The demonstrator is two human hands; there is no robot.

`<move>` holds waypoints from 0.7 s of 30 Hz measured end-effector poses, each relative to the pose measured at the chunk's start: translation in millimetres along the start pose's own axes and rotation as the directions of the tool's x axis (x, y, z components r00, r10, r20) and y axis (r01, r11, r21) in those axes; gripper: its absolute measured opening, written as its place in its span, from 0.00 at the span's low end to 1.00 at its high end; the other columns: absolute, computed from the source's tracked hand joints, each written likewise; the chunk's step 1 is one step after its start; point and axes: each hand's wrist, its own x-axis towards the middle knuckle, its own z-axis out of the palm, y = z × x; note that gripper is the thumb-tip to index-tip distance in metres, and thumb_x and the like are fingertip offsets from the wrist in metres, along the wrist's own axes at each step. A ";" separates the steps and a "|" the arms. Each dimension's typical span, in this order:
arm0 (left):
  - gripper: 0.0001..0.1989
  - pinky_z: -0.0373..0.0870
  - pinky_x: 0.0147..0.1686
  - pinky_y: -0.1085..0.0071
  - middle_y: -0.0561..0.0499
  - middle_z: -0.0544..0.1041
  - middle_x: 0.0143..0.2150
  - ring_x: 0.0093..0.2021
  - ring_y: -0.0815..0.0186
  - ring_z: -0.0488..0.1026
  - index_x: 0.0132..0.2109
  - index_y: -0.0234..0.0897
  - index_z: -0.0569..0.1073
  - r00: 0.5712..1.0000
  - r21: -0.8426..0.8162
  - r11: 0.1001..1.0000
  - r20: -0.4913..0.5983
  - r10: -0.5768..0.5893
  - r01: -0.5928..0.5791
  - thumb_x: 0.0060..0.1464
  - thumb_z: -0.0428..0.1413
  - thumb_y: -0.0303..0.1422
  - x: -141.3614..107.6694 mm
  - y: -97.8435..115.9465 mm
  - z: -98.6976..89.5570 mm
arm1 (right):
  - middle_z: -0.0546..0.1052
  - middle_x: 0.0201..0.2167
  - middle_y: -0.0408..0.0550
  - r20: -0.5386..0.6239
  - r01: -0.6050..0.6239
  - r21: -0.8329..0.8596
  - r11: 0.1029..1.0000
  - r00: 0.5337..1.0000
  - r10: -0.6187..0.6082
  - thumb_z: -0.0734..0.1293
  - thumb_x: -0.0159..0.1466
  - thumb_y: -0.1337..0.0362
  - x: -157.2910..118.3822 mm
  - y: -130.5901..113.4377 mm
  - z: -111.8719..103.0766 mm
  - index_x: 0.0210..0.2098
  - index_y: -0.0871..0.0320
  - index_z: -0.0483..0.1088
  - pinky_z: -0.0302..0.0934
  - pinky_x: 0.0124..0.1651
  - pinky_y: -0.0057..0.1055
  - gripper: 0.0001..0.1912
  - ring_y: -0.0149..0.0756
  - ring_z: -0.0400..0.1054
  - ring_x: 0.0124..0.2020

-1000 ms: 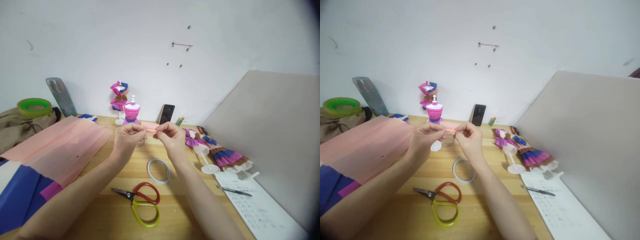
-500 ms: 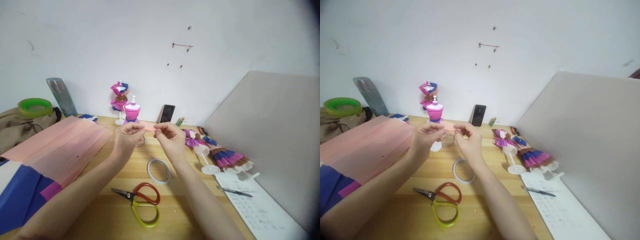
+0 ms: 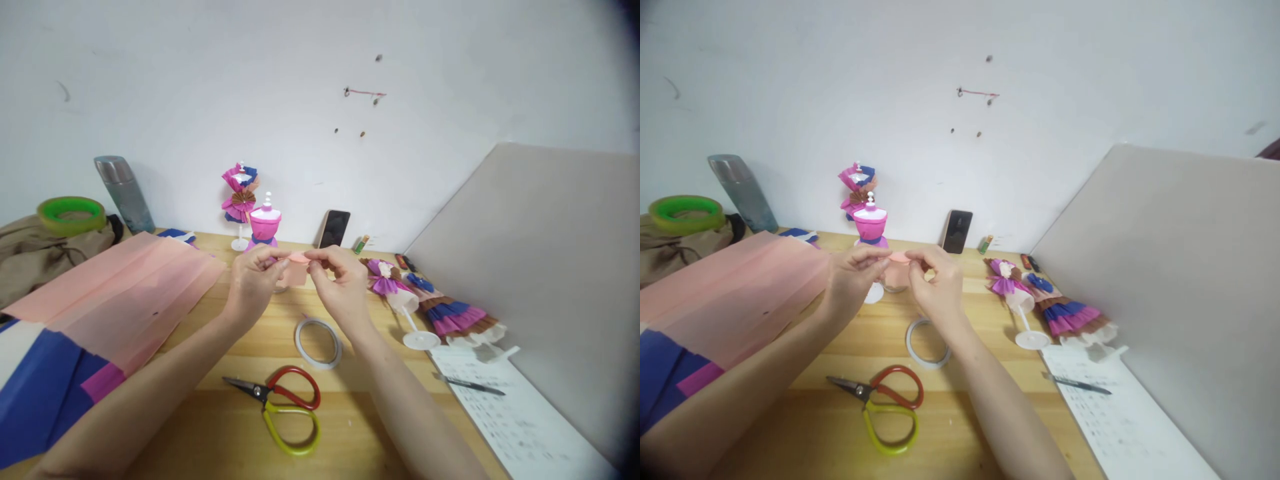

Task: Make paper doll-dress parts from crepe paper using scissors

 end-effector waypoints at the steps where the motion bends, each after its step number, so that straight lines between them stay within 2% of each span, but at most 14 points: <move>1: 0.05 0.66 0.22 0.77 0.54 0.73 0.23 0.21 0.72 0.69 0.33 0.36 0.80 1.000 0.002 1.000 0.003 -0.008 0.008 0.48 0.61 0.31 0.0 0.3 0.2 | 0.77 0.28 0.45 0.000 0.001 -0.007 1.000 1.000 -0.001 0.62 0.57 0.73 0.1 0.2 0.2 0.30 0.56 0.74 0.64 0.32 0.31 0.10 0.33 0.69 0.28; 6: 0.05 0.66 0.22 0.77 0.54 0.73 0.20 0.21 0.72 0.70 0.32 0.36 0.79 0.999 0.026 0.998 0.007 -0.053 0.053 0.49 0.61 0.33 -0.2 1.7 1.4 | 0.76 0.24 0.44 -0.015 0.004 -0.034 0.999 1.000 -0.005 0.62 0.55 0.72 1.6 1.1 1.4 0.27 0.57 0.72 0.63 0.29 0.29 0.08 0.32 0.67 0.24; 15: 0.05 0.65 0.20 0.78 0.55 0.73 0.18 0.19 0.71 0.71 0.30 0.35 0.77 0.993 -0.040 0.992 -0.022 -0.118 0.117 0.45 0.63 0.32 -0.9 5.2 2.9 | 0.72 0.20 0.41 0.003 -0.061 -0.039 0.997 0.998 0.061 0.62 0.54 0.70 2.3 0.9 1.6 0.24 0.56 0.68 0.60 0.26 0.27 0.05 0.30 0.65 0.22; 21: 0.08 0.69 0.22 0.77 0.54 0.75 0.18 0.19 0.71 0.72 0.29 0.33 0.75 0.969 -0.202 0.951 -0.023 -0.244 0.234 0.40 0.64 0.32 1.0 16.3 4.2 | 0.74 0.21 0.42 0.046 -0.241 0.156 0.958 0.970 0.237 0.64 0.53 0.67 3.9 1.8 1.3 0.24 0.57 0.68 0.62 0.27 0.29 0.02 0.32 0.69 0.23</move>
